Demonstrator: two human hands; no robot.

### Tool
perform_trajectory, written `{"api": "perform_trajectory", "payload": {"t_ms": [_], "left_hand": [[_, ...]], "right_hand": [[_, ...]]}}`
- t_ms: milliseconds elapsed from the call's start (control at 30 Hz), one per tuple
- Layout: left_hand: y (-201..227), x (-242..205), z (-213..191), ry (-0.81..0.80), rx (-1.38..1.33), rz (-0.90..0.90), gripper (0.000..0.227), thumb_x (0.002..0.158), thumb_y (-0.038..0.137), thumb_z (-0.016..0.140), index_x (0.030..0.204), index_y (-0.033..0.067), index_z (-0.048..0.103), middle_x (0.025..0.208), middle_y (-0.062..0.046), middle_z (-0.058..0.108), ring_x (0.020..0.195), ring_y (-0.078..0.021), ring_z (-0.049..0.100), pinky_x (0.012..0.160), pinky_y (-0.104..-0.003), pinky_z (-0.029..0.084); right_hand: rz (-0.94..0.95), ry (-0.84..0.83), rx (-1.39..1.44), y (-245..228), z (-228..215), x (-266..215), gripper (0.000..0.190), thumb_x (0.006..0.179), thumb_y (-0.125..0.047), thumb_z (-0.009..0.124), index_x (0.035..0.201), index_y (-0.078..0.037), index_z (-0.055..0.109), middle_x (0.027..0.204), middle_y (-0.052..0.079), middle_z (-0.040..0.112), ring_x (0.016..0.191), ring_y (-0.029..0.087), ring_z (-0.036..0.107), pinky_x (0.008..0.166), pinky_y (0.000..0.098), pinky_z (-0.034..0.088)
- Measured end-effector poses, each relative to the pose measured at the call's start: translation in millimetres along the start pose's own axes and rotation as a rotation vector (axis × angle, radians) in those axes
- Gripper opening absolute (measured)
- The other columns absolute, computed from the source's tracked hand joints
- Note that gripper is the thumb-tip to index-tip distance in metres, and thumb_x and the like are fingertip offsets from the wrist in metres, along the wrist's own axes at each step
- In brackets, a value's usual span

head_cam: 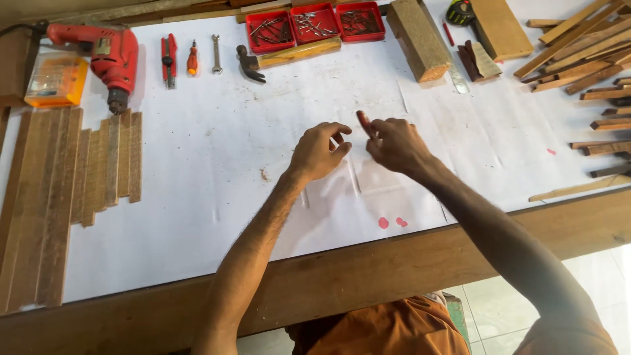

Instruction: Using a piece of sandpaper to smooth the edges and surfaces of small wooden slats on a workbench.

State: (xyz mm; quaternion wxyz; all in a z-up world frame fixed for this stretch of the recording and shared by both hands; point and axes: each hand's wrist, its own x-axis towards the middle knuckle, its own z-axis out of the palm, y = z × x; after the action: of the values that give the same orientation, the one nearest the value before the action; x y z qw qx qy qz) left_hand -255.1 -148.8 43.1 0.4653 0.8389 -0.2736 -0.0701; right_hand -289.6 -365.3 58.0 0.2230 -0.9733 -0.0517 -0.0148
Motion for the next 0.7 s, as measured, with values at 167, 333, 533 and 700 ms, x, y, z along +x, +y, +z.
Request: {"api": "perform_trajectory", "payload": {"t_ms": [167,333,533,700], "left_hand": [[-26.6,-43.5,-48.2,0.162,-0.007,-0.055,0.025,0.089,0.009,0.073,0.113,0.0075,0.073,0.100,-0.008,0.076,0.081,-0.0178,0.075,0.073,-0.033,0.060],[-50.4,-104.5,-99.6,0.333,-0.037,-0.204,0.020,0.093,0.007,0.069,0.112,0.0047,0.072,0.096,-0.008,0.077,0.079,-0.0183,0.075,0.069,-0.033,0.060],[-40.8,-132.5,-131.0,0.447,-0.008,-0.265,0.022,0.096,0.010,0.066,0.115,0.0044,0.073,0.097,-0.007,0.078,0.077,-0.0148,0.073,0.066,-0.031,0.059],[-21.2,-88.2,-98.9,0.334,-0.066,-0.151,0.023,0.094,0.014,0.070,0.115,0.0065,0.074,0.089,-0.006,0.076,0.071,-0.0144,0.069,0.065,-0.030,0.057]], "right_hand": [[-0.225,-0.046,0.101,-84.1,41.2,24.2,0.015,0.085,-0.015,0.072,0.090,-0.002,0.068,0.078,0.018,0.070,0.070,0.036,0.069,0.063,0.0480,0.055],[-0.371,-0.071,0.236,-160.1,80.7,41.0,0.014,0.084,-0.013,0.074,0.091,-0.002,0.069,0.079,0.017,0.071,0.067,0.034,0.069,0.060,0.0450,0.056],[-0.484,-0.151,0.452,-191.7,85.0,49.6,0.015,0.089,-0.014,0.074,0.097,-0.002,0.070,0.088,0.013,0.077,0.069,0.026,0.075,0.062,0.0378,0.061],[-0.392,-0.068,0.251,-135.3,42.5,52.6,0.018,0.088,-0.016,0.076,0.092,0.000,0.070,0.086,0.016,0.075,0.071,0.031,0.074,0.066,0.0403,0.060]]}}
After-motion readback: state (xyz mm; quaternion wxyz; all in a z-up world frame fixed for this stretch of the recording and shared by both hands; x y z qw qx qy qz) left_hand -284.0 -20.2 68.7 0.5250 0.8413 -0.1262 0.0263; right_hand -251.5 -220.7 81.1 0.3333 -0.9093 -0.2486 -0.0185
